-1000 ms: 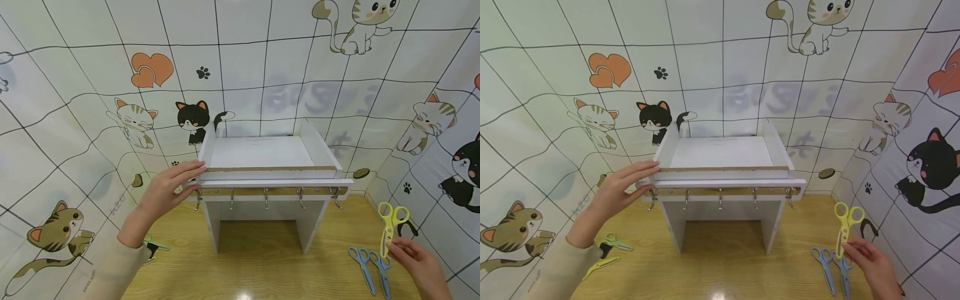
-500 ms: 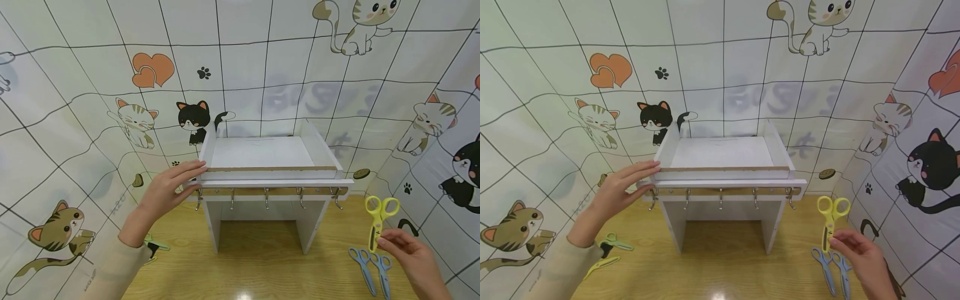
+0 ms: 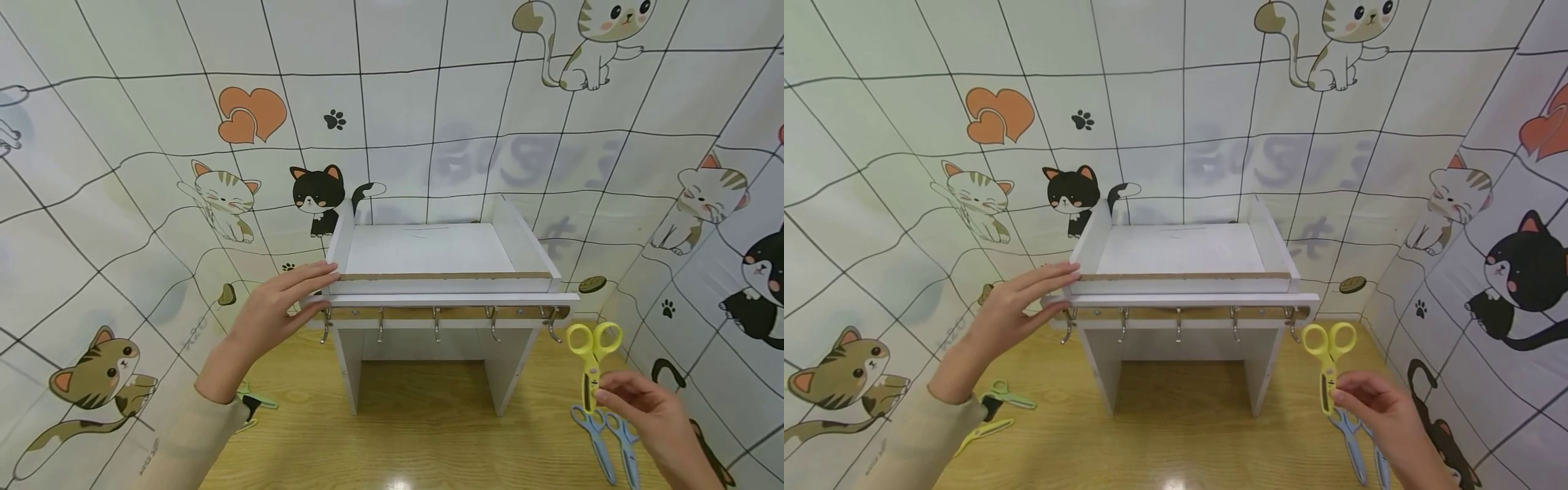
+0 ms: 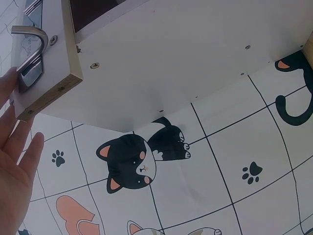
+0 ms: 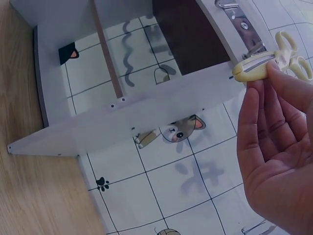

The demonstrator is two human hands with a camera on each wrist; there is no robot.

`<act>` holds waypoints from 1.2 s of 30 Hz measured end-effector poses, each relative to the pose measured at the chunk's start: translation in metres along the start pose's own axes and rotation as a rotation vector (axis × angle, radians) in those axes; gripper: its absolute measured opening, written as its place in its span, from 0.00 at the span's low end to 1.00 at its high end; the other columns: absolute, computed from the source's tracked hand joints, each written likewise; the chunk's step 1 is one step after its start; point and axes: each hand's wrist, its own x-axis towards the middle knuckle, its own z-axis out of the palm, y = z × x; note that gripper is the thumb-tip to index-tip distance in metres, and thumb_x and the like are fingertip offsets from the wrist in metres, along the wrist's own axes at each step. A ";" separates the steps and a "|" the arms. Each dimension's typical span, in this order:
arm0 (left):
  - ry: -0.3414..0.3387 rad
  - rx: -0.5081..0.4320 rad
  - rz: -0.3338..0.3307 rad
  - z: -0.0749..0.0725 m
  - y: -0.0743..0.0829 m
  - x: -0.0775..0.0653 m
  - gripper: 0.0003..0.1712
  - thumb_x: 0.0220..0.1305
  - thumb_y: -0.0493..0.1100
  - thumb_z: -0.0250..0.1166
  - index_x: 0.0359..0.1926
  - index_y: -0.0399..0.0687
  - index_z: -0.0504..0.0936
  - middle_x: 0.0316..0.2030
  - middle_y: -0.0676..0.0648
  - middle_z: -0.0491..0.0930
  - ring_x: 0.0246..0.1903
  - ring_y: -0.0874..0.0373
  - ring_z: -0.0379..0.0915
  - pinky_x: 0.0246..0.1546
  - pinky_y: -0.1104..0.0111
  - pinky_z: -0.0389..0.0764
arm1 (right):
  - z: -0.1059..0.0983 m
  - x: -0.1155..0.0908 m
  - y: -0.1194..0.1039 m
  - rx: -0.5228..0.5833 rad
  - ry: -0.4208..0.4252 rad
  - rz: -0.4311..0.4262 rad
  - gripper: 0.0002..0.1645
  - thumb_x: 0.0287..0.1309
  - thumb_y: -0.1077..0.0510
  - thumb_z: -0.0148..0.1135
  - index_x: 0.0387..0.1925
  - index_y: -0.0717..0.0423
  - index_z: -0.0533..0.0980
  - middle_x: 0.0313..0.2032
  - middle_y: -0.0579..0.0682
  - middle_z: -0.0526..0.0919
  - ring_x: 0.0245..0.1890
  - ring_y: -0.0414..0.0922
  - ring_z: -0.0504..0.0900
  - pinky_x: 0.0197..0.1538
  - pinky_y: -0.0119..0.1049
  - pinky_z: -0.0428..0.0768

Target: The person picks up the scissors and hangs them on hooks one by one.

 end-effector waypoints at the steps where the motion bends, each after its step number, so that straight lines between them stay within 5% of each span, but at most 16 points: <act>1: 0.001 0.000 0.001 0.000 0.000 0.000 0.34 0.51 0.36 0.77 0.62 0.51 0.81 0.61 0.47 0.80 0.59 0.50 0.79 0.59 0.70 0.78 | 0.001 0.000 0.000 -0.007 -0.002 0.006 0.09 0.65 0.70 0.60 0.44 0.59 0.80 0.34 0.39 0.86 0.33 0.37 0.83 0.37 0.26 0.82; 15: 0.000 -0.002 -0.002 0.001 0.000 0.000 0.33 0.52 0.36 0.76 0.61 0.51 0.81 0.61 0.47 0.80 0.60 0.50 0.78 0.56 0.67 0.80 | 0.016 0.007 0.000 -0.164 -0.059 0.025 0.08 0.66 0.66 0.61 0.46 0.62 0.79 0.35 0.37 0.85 0.33 0.38 0.81 0.37 0.26 0.78; 20: -0.002 0.001 -0.002 0.001 -0.001 0.000 0.33 0.52 0.36 0.77 0.62 0.52 0.81 0.61 0.47 0.80 0.60 0.51 0.78 0.54 0.67 0.80 | 0.019 0.008 0.000 -0.126 -0.082 0.014 0.09 0.65 0.67 0.61 0.46 0.64 0.79 0.36 0.37 0.85 0.34 0.37 0.82 0.37 0.27 0.80; 29: 0.004 0.003 -0.003 0.002 -0.001 0.000 0.33 0.52 0.36 0.76 0.62 0.52 0.81 0.61 0.47 0.80 0.60 0.51 0.78 0.56 0.67 0.80 | 0.023 0.009 0.002 -0.242 -0.056 0.089 0.11 0.66 0.61 0.63 0.47 0.63 0.79 0.35 0.36 0.85 0.34 0.37 0.82 0.36 0.28 0.80; 36: -0.010 0.001 -0.018 0.000 0.000 0.000 0.33 0.53 0.37 0.76 0.62 0.52 0.81 0.62 0.48 0.80 0.60 0.51 0.78 0.58 0.73 0.77 | 0.022 0.009 0.005 -0.194 -0.052 0.039 0.09 0.65 0.65 0.63 0.45 0.63 0.81 0.34 0.36 0.85 0.32 0.37 0.82 0.34 0.29 0.81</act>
